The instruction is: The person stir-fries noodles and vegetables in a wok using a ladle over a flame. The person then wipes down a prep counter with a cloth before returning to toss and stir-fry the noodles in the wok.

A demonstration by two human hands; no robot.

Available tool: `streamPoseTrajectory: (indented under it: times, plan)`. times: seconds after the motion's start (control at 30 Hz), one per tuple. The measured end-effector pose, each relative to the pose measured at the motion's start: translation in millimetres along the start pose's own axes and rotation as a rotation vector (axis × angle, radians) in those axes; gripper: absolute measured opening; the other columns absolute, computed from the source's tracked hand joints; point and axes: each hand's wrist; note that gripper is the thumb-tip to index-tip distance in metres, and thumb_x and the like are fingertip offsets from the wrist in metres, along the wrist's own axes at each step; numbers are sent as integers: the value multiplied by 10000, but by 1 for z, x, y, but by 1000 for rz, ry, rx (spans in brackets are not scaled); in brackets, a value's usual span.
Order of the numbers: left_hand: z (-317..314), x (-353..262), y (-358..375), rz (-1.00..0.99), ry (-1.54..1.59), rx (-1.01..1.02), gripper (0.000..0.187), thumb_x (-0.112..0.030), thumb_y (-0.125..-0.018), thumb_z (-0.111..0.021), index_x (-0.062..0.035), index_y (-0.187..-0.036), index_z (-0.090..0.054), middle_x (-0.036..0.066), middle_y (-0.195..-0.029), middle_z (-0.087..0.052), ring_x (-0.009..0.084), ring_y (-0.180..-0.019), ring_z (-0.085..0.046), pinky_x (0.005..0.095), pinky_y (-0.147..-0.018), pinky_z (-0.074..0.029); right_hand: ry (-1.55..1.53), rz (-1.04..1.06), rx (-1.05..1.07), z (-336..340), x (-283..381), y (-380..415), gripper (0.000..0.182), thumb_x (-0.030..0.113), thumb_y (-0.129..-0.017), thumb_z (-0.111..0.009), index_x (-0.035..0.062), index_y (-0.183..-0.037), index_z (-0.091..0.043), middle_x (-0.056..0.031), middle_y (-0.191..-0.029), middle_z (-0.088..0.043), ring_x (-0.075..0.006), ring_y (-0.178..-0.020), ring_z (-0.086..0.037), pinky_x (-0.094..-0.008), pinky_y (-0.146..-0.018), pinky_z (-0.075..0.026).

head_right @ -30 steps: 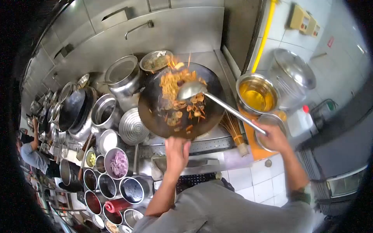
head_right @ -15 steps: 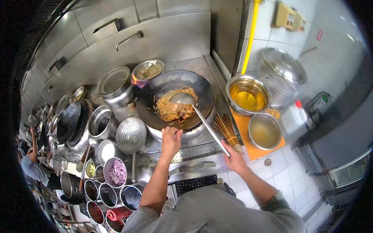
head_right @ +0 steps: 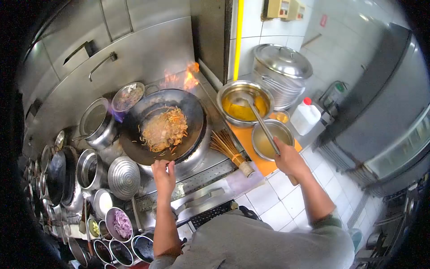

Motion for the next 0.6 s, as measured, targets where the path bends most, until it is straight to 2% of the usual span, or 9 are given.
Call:
streamPoseTrajectory:
  times: [0.13,0.2,0.3,0.33,0.37,0.43,0.47,0.53,0.6]
  plan:
    - [1,-1,0,-16,-6,-7,133,-121,-881,-691,-7,-900,-625,174,-875,-560,360,-851,-508,454,-764,-421,78,-27,69,-7,-12,-3,597,45,-841,-560,-22,-1424,-450,-335,-1269,-574,-450,-1183,-576,-424,-1026,-454]
    - [2,0,0,23,-27,4,137,-114,-878,-695,1,-914,-629,184,-905,-570,379,-883,-515,465,-789,-428,200,134,-67,-10,-11,5,623,6,-844,-546,52,-1456,-439,-319,-1195,-609,-444,-1093,-615,-482,-959,-485]
    - [2,-5,0,55,-44,21,137,-112,-872,-697,0,-913,-631,185,-906,-572,384,-890,-518,468,-794,-430,72,250,-80,5,16,9,645,-20,-831,-569,75,-1458,-446,-314,-1239,-589,-460,-1106,-600,-490,-954,-488]
    - [0,-5,0,57,-35,19,139,-113,-867,-702,-2,-913,-633,186,-907,-573,387,-893,-521,471,-793,-431,38,425,-128,4,25,5,653,-15,-836,-595,92,-1463,-450,-251,-1149,-654,-386,-991,-665,-437,-869,-526]
    - [-1,-4,0,59,-28,15,141,-113,-861,-707,-3,-912,-635,187,-908,-574,389,-895,-523,473,-793,-432,27,450,-117,-3,35,-7,653,-15,-836,-595,92,-1463,-450,-251,-1149,-654,-386,-991,-665,-437,-869,-526]
    - [-4,-1,1,70,-44,-15,149,-117,-849,-719,-9,-910,-636,185,-899,-576,395,-891,-528,479,-789,-434,-548,132,301,-30,53,-38,636,27,-869,-616,100,-1476,-442,-156,-1022,-672,-233,-823,-664,-353,-742,-528]
    - [-6,0,2,35,-21,-37,148,-114,-845,-723,-14,-909,-636,181,-893,-577,395,-883,-530,478,-785,-435,-548,153,321,-53,55,-56,636,27,-869,-616,100,-1476,-442,-156,-1022,-672,-233,-823,-664,-353,-742,-528]
    - [-4,-1,1,5,-21,-78,148,-111,-840,-727,-18,-908,-635,177,-887,-578,394,-875,-531,478,-781,-435,-480,335,248,-103,62,-98,617,59,-889,-629,100,-1476,-444,-101,-931,-644,-126,-667,-588,-307,-612,-494]
    - [-3,-4,1,15,-15,-49,150,-106,-832,-735,-25,-910,-634,166,-875,-578,388,-866,-536,474,-771,-440,-494,303,297,-123,80,-120,624,63,-891,-629,105,-1482,-435,-116,-937,-650,-131,-633,-589,-313,-574,-488]
Point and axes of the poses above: each hand's wrist, its own y-axis away from the middle knuckle, its own z-axis out of the back of the hand, x = y × z
